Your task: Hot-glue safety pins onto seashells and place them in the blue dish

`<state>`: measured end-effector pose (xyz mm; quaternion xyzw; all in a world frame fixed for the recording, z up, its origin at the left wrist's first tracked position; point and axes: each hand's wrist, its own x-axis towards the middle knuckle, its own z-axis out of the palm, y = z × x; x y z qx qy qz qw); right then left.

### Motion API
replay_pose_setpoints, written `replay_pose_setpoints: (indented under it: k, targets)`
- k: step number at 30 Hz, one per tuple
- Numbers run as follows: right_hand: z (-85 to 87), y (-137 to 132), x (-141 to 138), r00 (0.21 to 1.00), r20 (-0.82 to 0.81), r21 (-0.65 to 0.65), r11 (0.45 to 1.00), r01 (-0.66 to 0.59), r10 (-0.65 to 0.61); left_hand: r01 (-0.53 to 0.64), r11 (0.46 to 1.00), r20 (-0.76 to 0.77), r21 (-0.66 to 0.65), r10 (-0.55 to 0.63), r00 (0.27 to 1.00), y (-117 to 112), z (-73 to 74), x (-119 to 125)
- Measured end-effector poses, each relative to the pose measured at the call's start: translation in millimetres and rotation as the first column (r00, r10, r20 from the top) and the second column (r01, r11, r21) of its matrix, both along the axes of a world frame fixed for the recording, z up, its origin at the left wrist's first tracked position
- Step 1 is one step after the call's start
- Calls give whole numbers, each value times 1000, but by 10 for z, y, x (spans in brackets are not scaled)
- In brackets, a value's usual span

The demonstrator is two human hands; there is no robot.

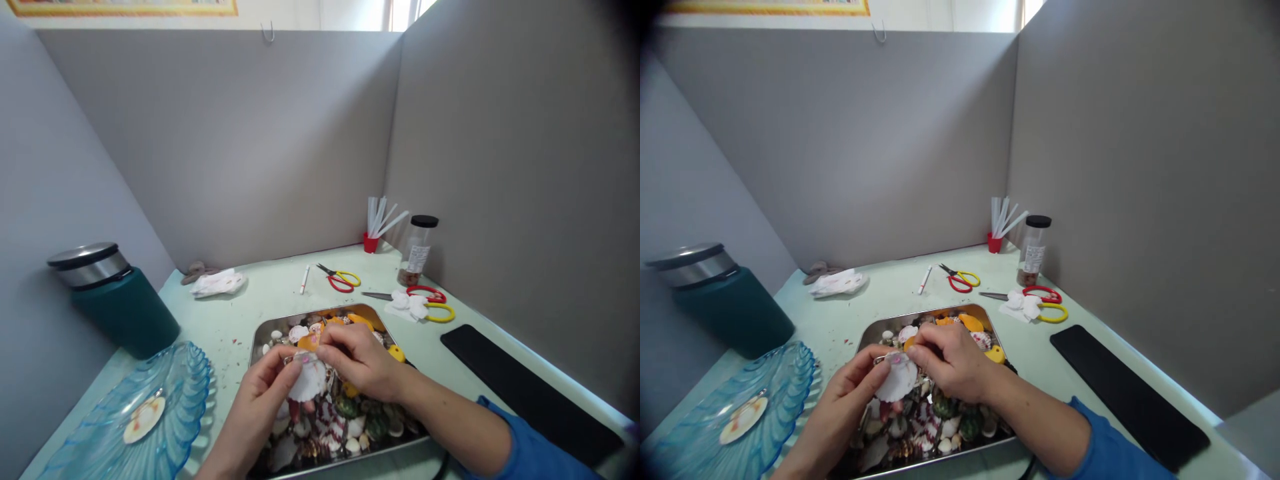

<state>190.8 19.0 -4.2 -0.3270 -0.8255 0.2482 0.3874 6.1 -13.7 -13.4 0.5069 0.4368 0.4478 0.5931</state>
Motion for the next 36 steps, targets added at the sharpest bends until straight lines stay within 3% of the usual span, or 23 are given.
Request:
replay_pose_setpoints:
  k: [6, 9, 13, 17, 19, 21, 23, 25, 28, 30, 32, 36]
  targets:
    - [118, -80, 158, 960, 256, 122, 989, 89, -118, -100, 995, -1, 31, 100, 995, 50, -33, -5]
    - [172, -228, 347, 847, 438, 195, 952, 236, -300, -123, 992, 34, 29, 122, 992, 57, -43, -6]
    - [83, -379, 477, 689, 626, 233, 930, 283, -366, -132, 990, 31, 45, 131, 991, 35, -10, 16]
    - [-36, -404, 425, 638, 663, 237, 918, 317, -391, -130, 989, 3, 77, 130, 992, 19, 9, 24]
    - [-41, -393, 422, 684, 632, 190, 928, 319, -365, -118, 988, 0, 101, 119, 993, 20, -7, 17]
    - [-14, -376, 462, 786, 524, 110, 941, 319, -328, -112, 987, 2, 116, 113, 994, 25, -32, 8]
    - [23, -351, 520, 898, 330, -20, 949, 314, -291, -117, 986, 7, 122, 117, 993, 33, -55, 4]
    - [50, -314, 557, 961, 89, -180, 945, 275, -262, -129, 985, 18, 110, 128, 992, 41, -66, 4]
    - [76, -232, 526, 960, -189, -394, 911, 120, -208, -138, 987, 30, 79, 136, 990, 54, -60, 8]
    - [102, -169, 458, 952, -270, -482, 876, -3, -145, -136, 989, 29, 62, 134, 991, 63, -52, 6]
    - [132, -107, 381, 947, -306, -506, 860, -72, -100, -139, 989, 24, 54, 138, 990, 73, -51, 0]
    - [129, -23, 295, 960, -273, -474, 876, -85, -55, -142, 988, 37, 58, 140, 989, 86, -63, -7]
